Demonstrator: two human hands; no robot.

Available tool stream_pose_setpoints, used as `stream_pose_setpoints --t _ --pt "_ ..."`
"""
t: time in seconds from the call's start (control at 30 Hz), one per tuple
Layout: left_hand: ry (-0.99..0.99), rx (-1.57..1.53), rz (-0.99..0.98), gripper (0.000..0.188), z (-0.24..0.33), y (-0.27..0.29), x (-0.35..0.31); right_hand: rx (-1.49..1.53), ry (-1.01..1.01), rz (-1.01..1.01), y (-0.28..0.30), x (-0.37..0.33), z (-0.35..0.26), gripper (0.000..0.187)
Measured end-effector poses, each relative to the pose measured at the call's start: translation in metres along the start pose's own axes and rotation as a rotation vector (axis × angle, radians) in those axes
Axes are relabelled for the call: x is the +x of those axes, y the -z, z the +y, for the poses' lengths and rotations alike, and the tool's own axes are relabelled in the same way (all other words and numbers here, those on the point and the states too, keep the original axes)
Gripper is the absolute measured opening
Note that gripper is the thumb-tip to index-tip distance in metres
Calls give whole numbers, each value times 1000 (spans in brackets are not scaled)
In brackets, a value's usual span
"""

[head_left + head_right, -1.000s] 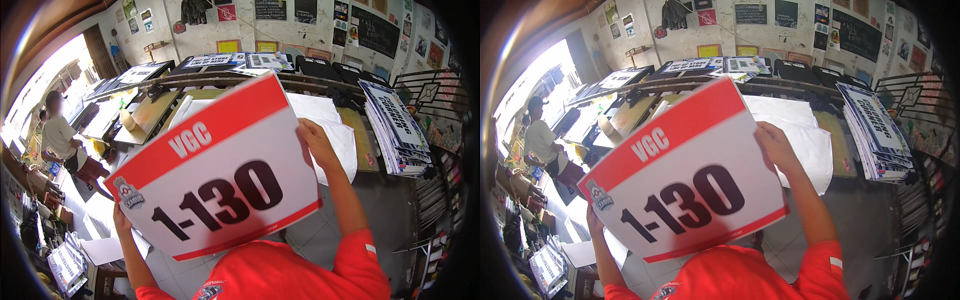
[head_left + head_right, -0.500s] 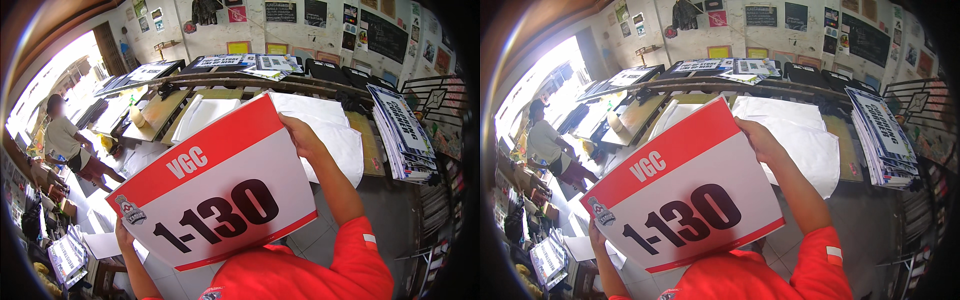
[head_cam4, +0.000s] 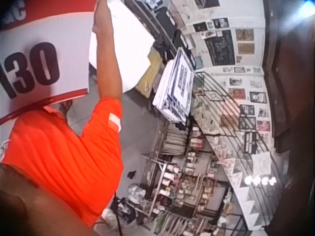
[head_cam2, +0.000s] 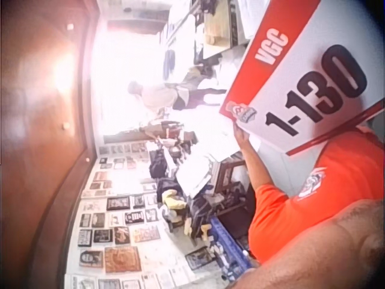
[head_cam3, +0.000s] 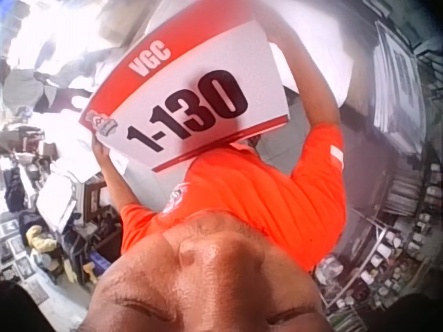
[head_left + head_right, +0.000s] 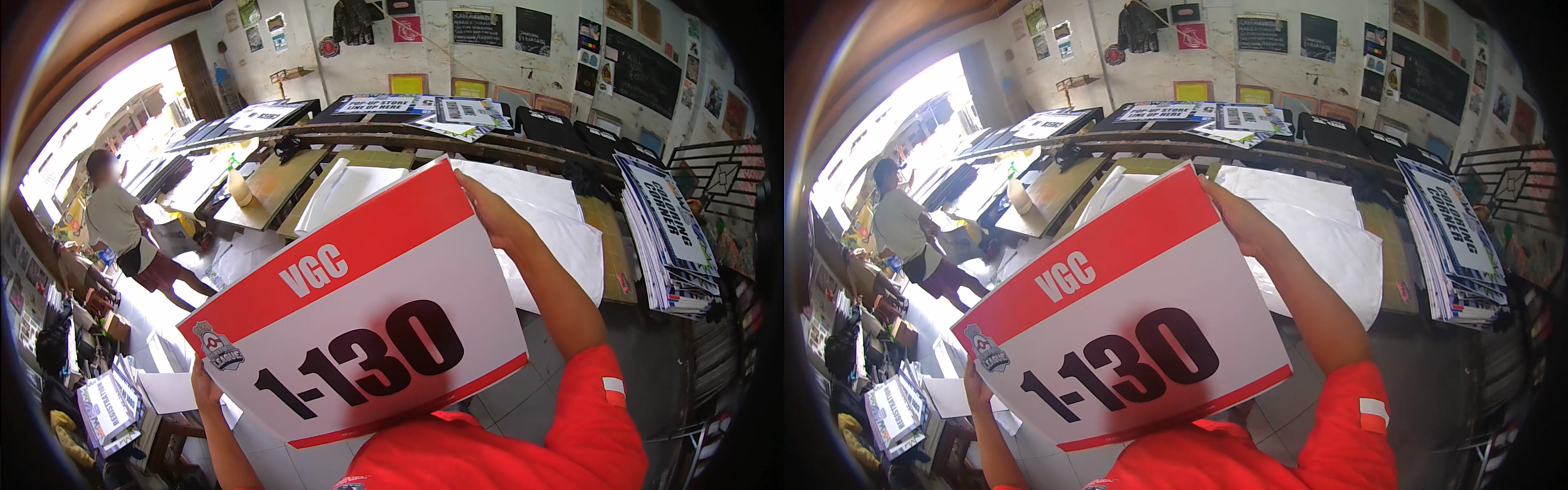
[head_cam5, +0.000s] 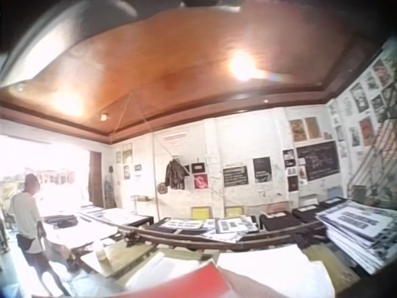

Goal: The person assembles a large printed sign by applying black tape to the back of a white sheet, then sprays the front with a liquid from a spray bottle. They place a printed 'COLORING CORNER' sheet onto the wet surface and smooth it down to adhere it.

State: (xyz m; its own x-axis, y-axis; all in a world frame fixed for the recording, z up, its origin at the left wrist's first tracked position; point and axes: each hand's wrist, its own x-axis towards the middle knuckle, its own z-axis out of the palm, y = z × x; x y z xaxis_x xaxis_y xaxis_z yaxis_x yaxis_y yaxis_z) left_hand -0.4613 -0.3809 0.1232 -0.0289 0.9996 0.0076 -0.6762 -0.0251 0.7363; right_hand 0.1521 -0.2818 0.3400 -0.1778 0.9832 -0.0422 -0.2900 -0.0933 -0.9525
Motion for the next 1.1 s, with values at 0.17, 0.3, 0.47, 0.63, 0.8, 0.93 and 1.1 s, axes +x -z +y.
stream_pose_setpoints --t 0.17,0.3,0.47,0.63,0.8,0.93,1.1 --pt "7 -26 3 58 0 5 -18 54 20 -127 10 32 12 56" --pt "20 -21 51 58 0 18 -35 62 -8 -133 17 64 47 55" --pt "1 -40 162 58 -4 45 -57 -78 -188 -263 83 86 125 59" --pt "-41 -14 265 47 1 30 -92 -301 -185 -311 98 146 215 44" --pt "-111 -41 441 47 -29 27 -132 -285 -322 -462 82 210 250 44" --pt "-176 -53 595 46 -39 23 -150 -235 -412 -600 39 256 271 44" --pt "-316 -74 703 44 -25 10 -189 -121 -487 -744 -30 307 318 41"
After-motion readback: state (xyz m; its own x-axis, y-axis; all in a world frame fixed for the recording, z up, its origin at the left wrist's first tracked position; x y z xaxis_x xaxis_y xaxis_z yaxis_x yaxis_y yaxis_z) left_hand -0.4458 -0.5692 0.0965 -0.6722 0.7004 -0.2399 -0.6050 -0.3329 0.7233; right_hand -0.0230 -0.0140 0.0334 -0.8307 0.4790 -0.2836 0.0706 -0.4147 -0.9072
